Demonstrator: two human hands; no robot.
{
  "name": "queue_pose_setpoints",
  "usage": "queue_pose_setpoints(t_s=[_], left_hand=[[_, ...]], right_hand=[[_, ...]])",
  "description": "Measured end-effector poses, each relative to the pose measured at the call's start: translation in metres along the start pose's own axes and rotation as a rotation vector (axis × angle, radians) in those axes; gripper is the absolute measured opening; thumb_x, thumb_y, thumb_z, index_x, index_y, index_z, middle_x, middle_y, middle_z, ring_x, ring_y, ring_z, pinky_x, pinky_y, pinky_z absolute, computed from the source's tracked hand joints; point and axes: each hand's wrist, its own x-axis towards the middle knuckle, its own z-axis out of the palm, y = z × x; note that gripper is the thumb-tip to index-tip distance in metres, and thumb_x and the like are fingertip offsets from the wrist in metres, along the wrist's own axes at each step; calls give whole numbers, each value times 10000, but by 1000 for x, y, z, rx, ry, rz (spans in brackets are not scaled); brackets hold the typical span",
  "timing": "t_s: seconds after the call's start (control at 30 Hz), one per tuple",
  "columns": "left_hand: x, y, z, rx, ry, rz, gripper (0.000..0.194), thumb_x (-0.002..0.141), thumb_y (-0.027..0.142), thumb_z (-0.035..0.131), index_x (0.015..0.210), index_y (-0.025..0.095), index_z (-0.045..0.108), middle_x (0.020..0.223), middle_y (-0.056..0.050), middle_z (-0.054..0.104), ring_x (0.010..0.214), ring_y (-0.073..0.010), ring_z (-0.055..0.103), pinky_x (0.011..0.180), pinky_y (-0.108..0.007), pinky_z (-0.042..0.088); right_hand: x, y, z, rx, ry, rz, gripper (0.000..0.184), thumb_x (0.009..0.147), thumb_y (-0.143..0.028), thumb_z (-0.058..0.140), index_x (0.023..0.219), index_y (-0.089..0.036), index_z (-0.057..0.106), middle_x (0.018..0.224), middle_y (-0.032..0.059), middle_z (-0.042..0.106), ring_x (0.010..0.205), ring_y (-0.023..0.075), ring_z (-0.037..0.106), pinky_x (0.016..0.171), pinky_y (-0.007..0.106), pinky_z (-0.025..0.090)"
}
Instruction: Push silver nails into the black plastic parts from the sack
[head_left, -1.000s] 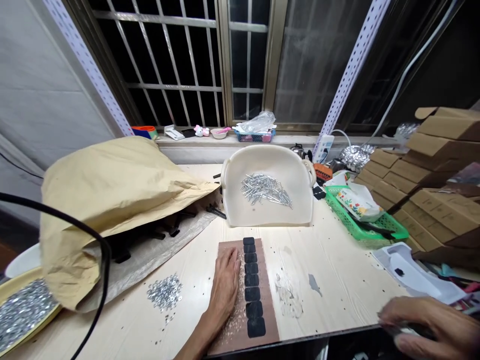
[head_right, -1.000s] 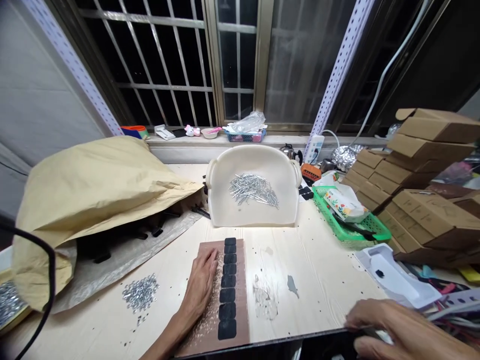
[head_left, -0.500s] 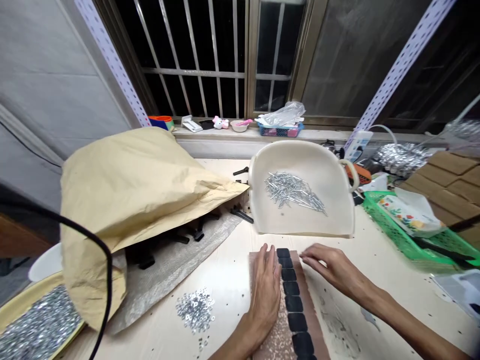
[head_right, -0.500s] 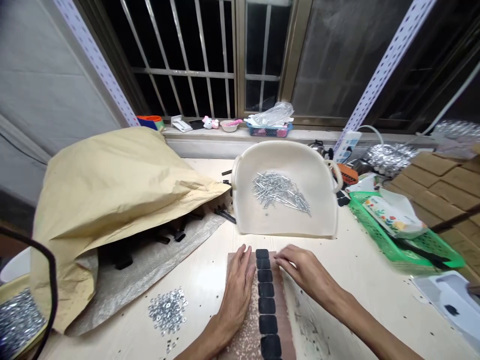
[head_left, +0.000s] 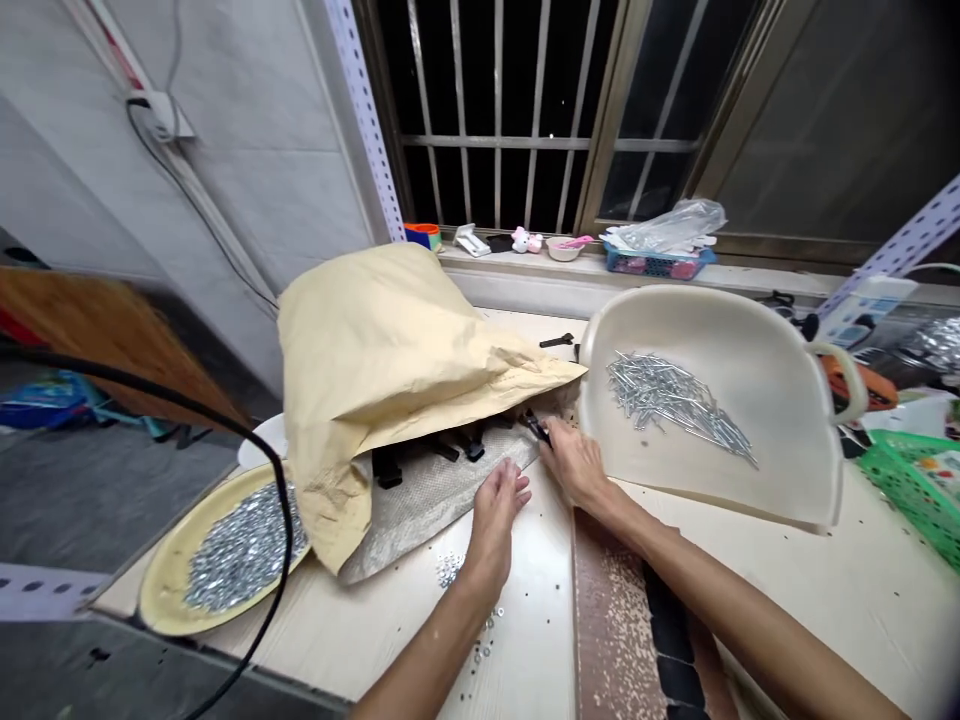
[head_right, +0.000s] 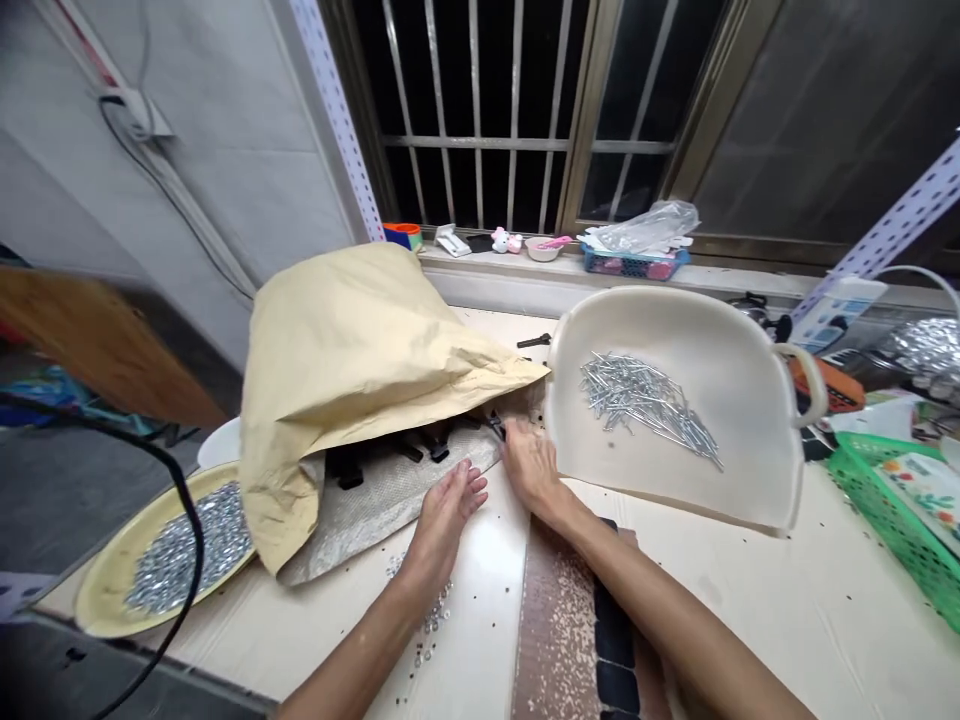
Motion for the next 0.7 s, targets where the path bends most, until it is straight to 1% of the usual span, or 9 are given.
queue_pose_setpoints(t_s=[0.1, 0.17, 0.23, 0.3, 0.4, 0.47, 0.53, 0.6, 0.7], left_hand=[[7, 12, -4, -125, -154, -54, 442, 731, 491, 652, 998, 141, 610, 988, -108, 645, 878, -193, 625, 789, -307, 476], [13, 15, -7, -206, -139, -44, 456, 720, 497, 659, 1020, 164, 578, 914, -76, 653, 783, -174, 635, 716, -300, 489], [20, 14, -13, -248, -11, 0, 457, 710, 500, 666, 1022, 190, 542, 781, -16, 629, 640, -125, 606, 638, -277, 486], [27, 12, -20, -247, 109, 60, 425, 695, 485, 686, 961, 194, 527, 609, 62, 526, 486, -64, 501, 547, -220, 446], [34, 12, -29, -220, 164, 147, 368, 683, 434, 718, 865, 177, 528, 485, 120, 338, 388, -24, 338, 452, -165, 351], [36, 13, -31, -212, 170, 162, 351, 695, 411, 715, 879, 162, 551, 482, 112, 354, 404, -32, 365, 468, -172, 369], [34, 15, -29, -223, 167, 134, 368, 713, 412, 700, 935, 146, 576, 550, 64, 494, 484, -60, 480, 535, -199, 425], [33, 16, -26, -236, 107, 102, 386, 732, 419, 679, 974, 130, 595, 723, -20, 628, 636, -105, 586, 631, -228, 464], [31, 17, -25, -214, 27, 104, 388, 729, 403, 685, 983, 119, 616, 900, -83, 671, 811, -146, 630, 738, -239, 468]], right_hand=[[-18, -13, -5, 365, -95, -178, 202, 896, -286, 439, 1005, -193, 581, 875, 33, 658, 763, 152, 610, 660, 234, 427], [-13, -20, -5, 469, -125, -232, 286, 930, -320, 365, 929, -183, 616, 810, 25, 656, 700, 136, 603, 628, 225, 423], [6, -25, 0, 385, -52, -198, 323, 939, -312, 344, 914, -171, 633, 858, 46, 655, 753, 144, 605, 668, 233, 419], [33, -29, 9, 207, -2, -131, 287, 925, -289, 380, 936, -162, 637, 958, 84, 646, 862, 167, 599, 727, 244, 407], [66, -36, 25, 57, -55, -77, 229, 887, -271, 447, 953, -152, 631, 996, 127, 644, 905, 206, 597, 733, 259, 391], [71, -41, 33, 43, -79, -80, 203, 862, -237, 470, 959, -149, 626, 966, 132, 653, 881, 215, 602, 719, 263, 383], [59, -43, 33, 52, -72, -101, 206, 851, -221, 469, 983, -154, 611, 946, 114, 653, 853, 201, 600, 705, 258, 380], [38, -42, 28, 155, -73, -179, 205, 848, -243, 472, 981, -163, 606, 901, 74, 655, 809, 176, 593, 682, 243, 384], [15, -35, 17, 433, -243, -306, 271, 888, -327, 417, 846, -163, 630, 697, 5, 643, 640, 127, 579, 594, 206, 393]])
